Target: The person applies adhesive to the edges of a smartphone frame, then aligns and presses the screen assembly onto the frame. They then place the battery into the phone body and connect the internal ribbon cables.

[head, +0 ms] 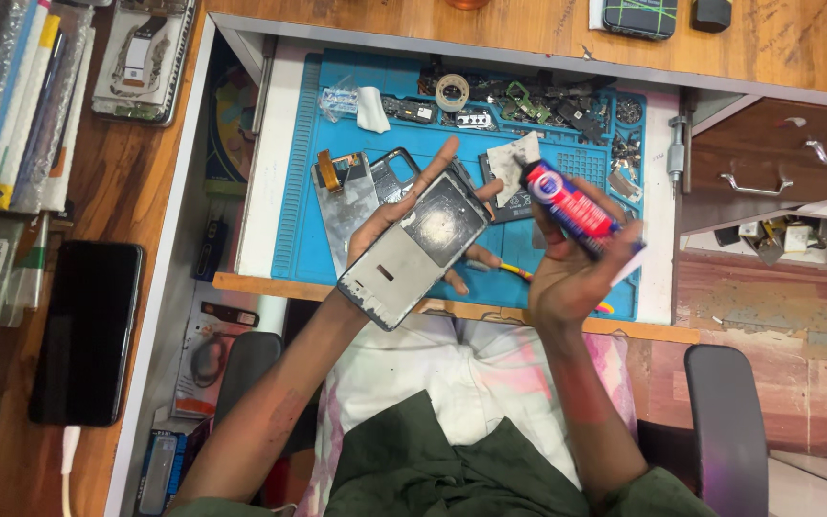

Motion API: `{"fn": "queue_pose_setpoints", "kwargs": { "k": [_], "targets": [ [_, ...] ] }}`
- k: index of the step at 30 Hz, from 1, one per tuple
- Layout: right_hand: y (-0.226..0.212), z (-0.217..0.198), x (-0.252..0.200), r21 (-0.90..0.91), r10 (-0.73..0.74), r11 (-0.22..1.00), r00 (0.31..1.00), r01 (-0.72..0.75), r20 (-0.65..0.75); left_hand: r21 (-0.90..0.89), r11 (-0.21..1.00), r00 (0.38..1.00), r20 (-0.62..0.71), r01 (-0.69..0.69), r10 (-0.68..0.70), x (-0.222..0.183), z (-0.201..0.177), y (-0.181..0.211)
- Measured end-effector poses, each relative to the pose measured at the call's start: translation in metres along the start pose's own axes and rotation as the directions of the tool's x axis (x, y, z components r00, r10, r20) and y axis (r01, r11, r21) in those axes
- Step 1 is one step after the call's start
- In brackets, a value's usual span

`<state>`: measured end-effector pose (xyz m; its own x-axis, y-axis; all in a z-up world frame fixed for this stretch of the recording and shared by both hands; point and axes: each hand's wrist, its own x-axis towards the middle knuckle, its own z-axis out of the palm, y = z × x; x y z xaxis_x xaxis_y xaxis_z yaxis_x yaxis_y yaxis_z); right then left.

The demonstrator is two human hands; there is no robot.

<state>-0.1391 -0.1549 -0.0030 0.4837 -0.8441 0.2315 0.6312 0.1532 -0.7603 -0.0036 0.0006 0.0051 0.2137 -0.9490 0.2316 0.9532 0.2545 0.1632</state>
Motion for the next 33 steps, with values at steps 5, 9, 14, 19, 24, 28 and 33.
{"fn": "queue_pose_setpoints", "kwargs": {
  "k": [5, 9, 14, 19, 24, 28, 33],
  "targets": [
    [-0.009, 0.0, 0.006, 0.448, 0.394, 0.834, 0.916, -0.323, -0.072, -0.063, 0.98, 0.982, 0.048, 0.187, -0.184, -0.015, 0.018, -0.01],
    [-0.007, 0.004, -0.017, 0.306, 0.589, 0.747, 0.801, -0.59, 0.107, 0.122, 0.976, 0.983, -0.054, 0.179, -0.174, -0.031, 0.025, -0.023],
    [-0.002, 0.013, -0.038, -0.081, 0.507, 0.862, 0.852, -0.5, 0.133, -0.06, 0.998, 0.998, -0.064, -0.029, 0.025, -0.035, 0.024, -0.015],
    [-0.026, 0.0, -0.003, -0.782, 0.083, 0.603, 0.964, 0.154, 0.253, 0.16, 0.967, 0.979, 0.063, -0.2, 0.192, -0.03, 0.023, 0.003],
    [-0.048, -0.026, 0.022, -0.932, -0.012, 0.032, 0.932, 0.362, 0.362, 0.303, 0.921, 0.965, -0.017, -0.245, 0.262, -0.024, 0.019, -0.007],
    [-0.044, -0.03, 0.021, -0.953, 0.062, 0.078, 0.952, 0.294, 0.299, 0.22, 0.974, 0.998, 0.048, -0.06, 0.051, -0.018, 0.014, -0.014],
    [-0.05, -0.017, 0.03, -0.921, 0.128, 0.33, 0.957, 0.206, 0.26, 0.325, 0.945, 0.999, 0.004, 0.046, -0.05, -0.022, 0.012, -0.022]
  ]
}}
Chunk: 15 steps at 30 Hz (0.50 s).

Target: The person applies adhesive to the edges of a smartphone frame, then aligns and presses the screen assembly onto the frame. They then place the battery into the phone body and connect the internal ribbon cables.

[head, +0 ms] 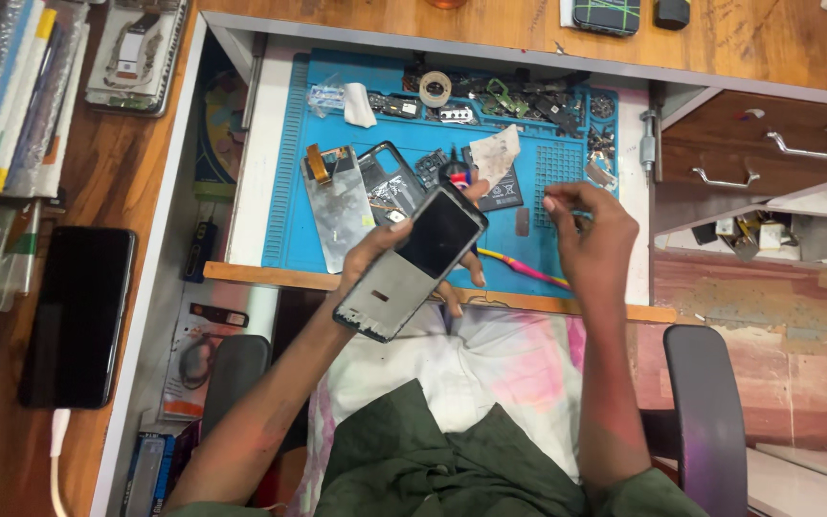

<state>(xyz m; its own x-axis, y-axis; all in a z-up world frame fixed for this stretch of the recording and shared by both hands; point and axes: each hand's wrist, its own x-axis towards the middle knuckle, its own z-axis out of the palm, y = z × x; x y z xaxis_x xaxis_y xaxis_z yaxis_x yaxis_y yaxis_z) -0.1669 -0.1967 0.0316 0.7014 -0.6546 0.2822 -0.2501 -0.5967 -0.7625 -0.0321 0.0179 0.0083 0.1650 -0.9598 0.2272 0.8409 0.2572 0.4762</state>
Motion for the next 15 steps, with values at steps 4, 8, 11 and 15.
{"fn": "queue_pose_setpoints", "kwargs": {
  "k": [4, 8, 11, 15],
  "targets": [
    [-0.022, -0.006, 0.012, 0.461, 0.062, 0.88, 0.99, -0.112, 0.123, -0.025, 0.997, 0.997, 0.012, 0.073, -0.073, -0.002, 0.005, -0.001],
    [-0.052, -0.004, 0.024, 0.695, 0.036, 0.707, 0.989, -0.127, 0.144, -0.01, 0.995, 0.995, 0.006, 0.103, -0.103, -0.002, 0.011, 0.004],
    [-0.07, 0.001, 0.027, 0.759, 0.002, 0.638, 0.986, -0.13, 0.167, -0.016, 0.995, 0.994, 0.045, 0.103, -0.102, -0.004, 0.013, 0.008],
    [-0.082, 0.005, 0.023, 0.736, 0.045, 0.655, 0.981, -0.172, 0.189, -0.04, 0.982, 0.982, 0.046, 0.183, -0.181, -0.005, 0.013, 0.013]
  ]
}}
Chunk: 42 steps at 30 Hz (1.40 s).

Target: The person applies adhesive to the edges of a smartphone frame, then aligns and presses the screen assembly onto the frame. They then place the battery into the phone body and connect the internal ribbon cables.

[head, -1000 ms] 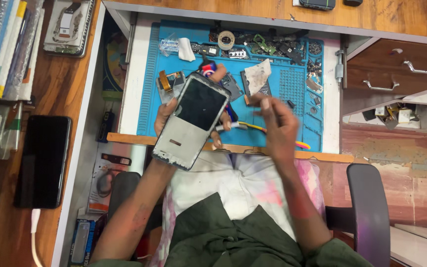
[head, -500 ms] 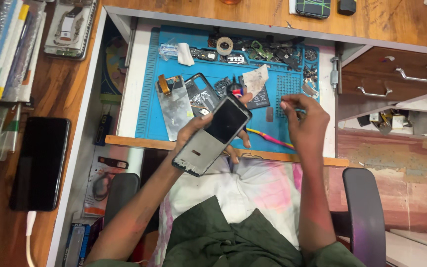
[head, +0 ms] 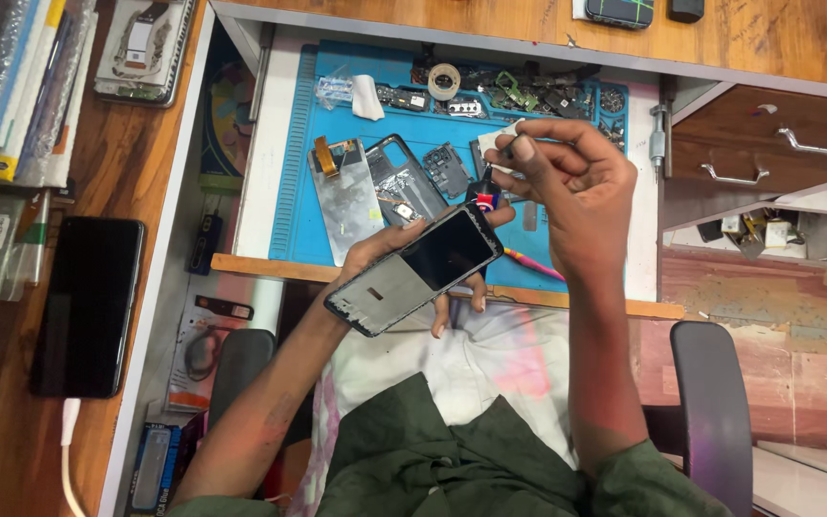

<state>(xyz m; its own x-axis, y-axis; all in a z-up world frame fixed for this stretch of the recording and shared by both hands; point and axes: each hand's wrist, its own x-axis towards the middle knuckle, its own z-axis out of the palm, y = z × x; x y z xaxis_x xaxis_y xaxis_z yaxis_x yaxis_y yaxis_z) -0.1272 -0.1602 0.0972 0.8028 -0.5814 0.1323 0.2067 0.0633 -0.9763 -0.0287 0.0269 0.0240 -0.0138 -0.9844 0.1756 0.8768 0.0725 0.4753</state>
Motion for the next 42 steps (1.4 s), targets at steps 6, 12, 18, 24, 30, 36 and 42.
{"fn": "queue_pose_setpoints", "kwargs": {
  "k": [6, 12, 18, 24, 30, 36, 42],
  "targets": [
    [0.004, 0.002, -0.002, -0.006, 0.006, 1.0, 0.999, -0.006, -0.038, -0.025, 1.0, 0.999, 0.037, 0.0, 0.0, -0.002, -0.003, -0.001],
    [0.007, -0.001, -0.003, -0.01, 0.006, 1.0, 0.999, -0.006, -0.035, -0.015, 1.0, 0.999, 0.041, -0.005, 0.006, -0.001, -0.005, -0.002],
    [0.008, -0.004, -0.004, -0.021, -0.001, 1.0, 1.0, 0.0, -0.026, -0.056, 0.998, 1.0, 0.028, 0.002, 0.0, 0.0, -0.005, -0.002],
    [0.008, -0.004, -0.004, -0.054, -0.003, 0.999, 1.0, 0.001, -0.026, -0.057, 0.998, 1.0, 0.006, 0.021, -0.021, -0.001, -0.005, -0.003],
    [0.007, -0.006, -0.005, -0.091, -0.034, 0.995, 0.999, 0.035, 0.007, -0.022, 1.0, 1.0, 0.028, 0.012, -0.012, 0.002, -0.005, -0.002],
    [0.005, -0.007, -0.006, -0.234, -0.12, 0.964, 0.992, 0.128, 0.05, -0.006, 1.0, 0.999, 0.041, 0.027, -0.027, 0.004, -0.005, -0.003],
    [0.0, -0.015, -0.005, -0.363, -0.085, 0.924, 0.99, 0.12, 0.111, 0.012, 0.999, 0.999, 0.016, 0.031, -0.031, 0.004, -0.006, -0.01]
  ]
}}
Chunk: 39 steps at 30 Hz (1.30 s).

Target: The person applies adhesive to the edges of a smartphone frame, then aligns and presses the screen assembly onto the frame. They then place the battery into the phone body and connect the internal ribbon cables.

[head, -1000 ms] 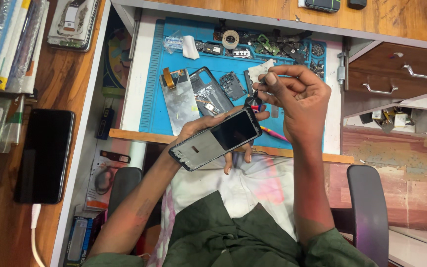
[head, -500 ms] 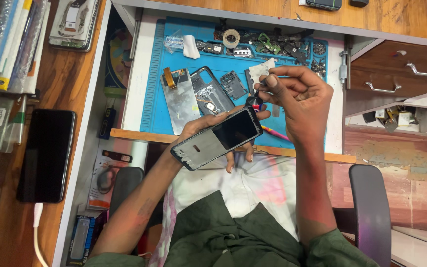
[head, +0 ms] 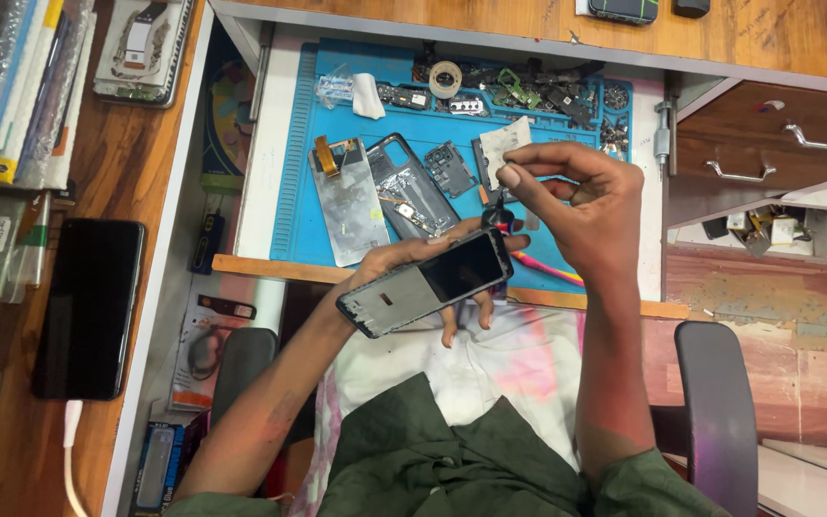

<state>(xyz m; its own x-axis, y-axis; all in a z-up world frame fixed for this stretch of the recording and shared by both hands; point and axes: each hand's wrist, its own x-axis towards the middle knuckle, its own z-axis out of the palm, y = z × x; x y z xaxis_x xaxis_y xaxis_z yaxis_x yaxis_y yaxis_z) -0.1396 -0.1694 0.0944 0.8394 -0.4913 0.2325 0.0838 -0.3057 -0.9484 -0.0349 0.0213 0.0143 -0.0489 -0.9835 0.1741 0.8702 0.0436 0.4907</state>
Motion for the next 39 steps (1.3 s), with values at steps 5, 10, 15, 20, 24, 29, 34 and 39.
{"fn": "queue_pose_setpoints", "kwargs": {
  "k": [5, 10, 15, 20, 24, 29, 34, 39],
  "targets": [
    [0.002, -0.008, 0.003, 0.027, 0.065, 0.997, 0.996, -0.067, 0.055, -0.027, 0.999, 0.999, 0.038, 0.032, -0.031, 0.002, -0.002, -0.004],
    [0.004, -0.008, 0.003, 0.019, 0.003, 1.0, 0.975, -0.008, 0.22, -0.053, 0.999, 0.999, 0.041, -0.004, 0.006, 0.0, -0.003, 0.002],
    [0.011, -0.002, 0.0, 0.092, 0.235, 0.961, 0.947, -0.261, 0.221, -0.011, 1.0, 1.0, -0.001, -0.012, 0.012, -0.007, 0.0, 0.008],
    [0.034, -0.01, -0.004, 0.007, 0.24, 0.965, 0.892, -0.262, 0.382, -0.16, 0.976, 0.988, 0.015, -0.148, 0.152, -0.01, -0.001, 0.013],
    [0.059, -0.008, -0.015, -0.159, 0.221, 0.974, 0.813, -0.16, 0.539, -0.259, 0.938, 0.968, 0.038, -0.23, 0.248, -0.01, -0.002, 0.018],
    [0.083, -0.018, -0.012, -0.098, 0.378, 0.926, 0.889, -0.365, 0.257, -0.221, 0.889, 0.916, -0.107, -0.401, 0.386, -0.015, 0.004, 0.022],
    [0.091, -0.041, -0.02, -0.032, 0.386, 0.921, 0.921, -0.388, -0.05, -0.246, 0.717, 0.756, -0.141, -0.652, 0.639, -0.026, -0.008, 0.047],
    [0.074, -0.041, -0.032, -0.311, 0.445, 0.812, 0.868, -0.495, -0.219, -0.148, 0.569, 0.588, -0.232, -0.809, 0.775, -0.044, -0.024, 0.068]
  ]
}}
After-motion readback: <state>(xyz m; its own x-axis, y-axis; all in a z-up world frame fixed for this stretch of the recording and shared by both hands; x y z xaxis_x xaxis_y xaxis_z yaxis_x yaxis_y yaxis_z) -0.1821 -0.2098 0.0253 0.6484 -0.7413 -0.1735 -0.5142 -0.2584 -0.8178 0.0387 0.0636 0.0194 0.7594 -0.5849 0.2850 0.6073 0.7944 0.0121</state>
